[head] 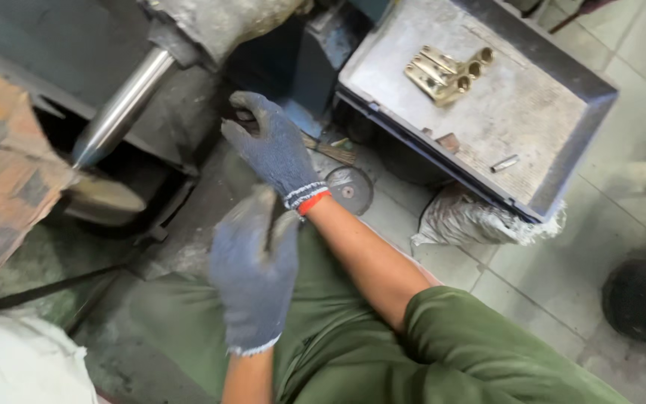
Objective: The person uses a rotating buffing wheel to polish brass brackets, holding each part against the wheel with both hands while wearing gloves and then placing the polished items onto a tray.
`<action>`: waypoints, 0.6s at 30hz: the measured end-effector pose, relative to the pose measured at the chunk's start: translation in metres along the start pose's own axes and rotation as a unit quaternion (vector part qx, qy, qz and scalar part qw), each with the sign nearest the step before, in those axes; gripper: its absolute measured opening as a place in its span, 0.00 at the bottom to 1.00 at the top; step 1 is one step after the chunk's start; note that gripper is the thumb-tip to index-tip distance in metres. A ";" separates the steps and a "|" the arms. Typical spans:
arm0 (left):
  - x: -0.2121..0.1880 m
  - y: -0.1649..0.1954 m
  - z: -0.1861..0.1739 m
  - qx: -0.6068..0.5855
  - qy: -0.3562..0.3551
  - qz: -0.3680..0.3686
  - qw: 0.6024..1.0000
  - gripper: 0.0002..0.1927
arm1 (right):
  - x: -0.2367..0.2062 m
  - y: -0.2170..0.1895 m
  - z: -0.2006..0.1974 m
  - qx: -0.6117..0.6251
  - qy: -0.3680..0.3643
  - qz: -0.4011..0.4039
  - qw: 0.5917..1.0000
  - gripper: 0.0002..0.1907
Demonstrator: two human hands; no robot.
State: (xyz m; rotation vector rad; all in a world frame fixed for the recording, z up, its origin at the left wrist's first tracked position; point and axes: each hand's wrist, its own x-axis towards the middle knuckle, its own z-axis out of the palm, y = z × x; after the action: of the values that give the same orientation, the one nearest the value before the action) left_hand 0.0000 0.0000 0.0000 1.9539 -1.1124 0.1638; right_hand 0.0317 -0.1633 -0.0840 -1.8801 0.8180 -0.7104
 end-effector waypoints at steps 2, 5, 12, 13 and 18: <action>0.001 -0.029 0.007 0.000 -0.011 0.030 0.999 0.16 | 0.005 -0.002 0.027 -0.026 -0.021 -0.061 0.998 0.26; -0.011 -0.038 0.025 0.008 0.010 0.012 1.000 0.12 | -0.010 0.003 0.027 -0.075 -0.054 -0.105 0.990 0.26; -0.027 -0.035 0.019 -0.112 -0.068 -0.008 0.991 0.09 | -0.025 -0.009 0.001 -0.031 -0.073 -0.135 0.988 0.35; -0.031 -0.034 0.015 -0.130 -0.075 0.010 0.989 0.08 | -0.032 -0.010 -0.005 -0.005 -0.082 -0.143 0.986 0.37; -0.046 -0.022 0.002 -0.164 -0.087 -0.003 0.982 0.07 | -0.045 -0.003 -0.005 0.392 -0.217 0.081 0.890 0.38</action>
State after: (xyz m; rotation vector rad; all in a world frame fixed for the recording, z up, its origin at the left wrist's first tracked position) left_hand -0.0107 0.0333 -0.0368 1.6978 -1.1644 -0.1890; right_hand 0.0012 -0.1300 -0.0852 -1.1421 0.3068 -0.3933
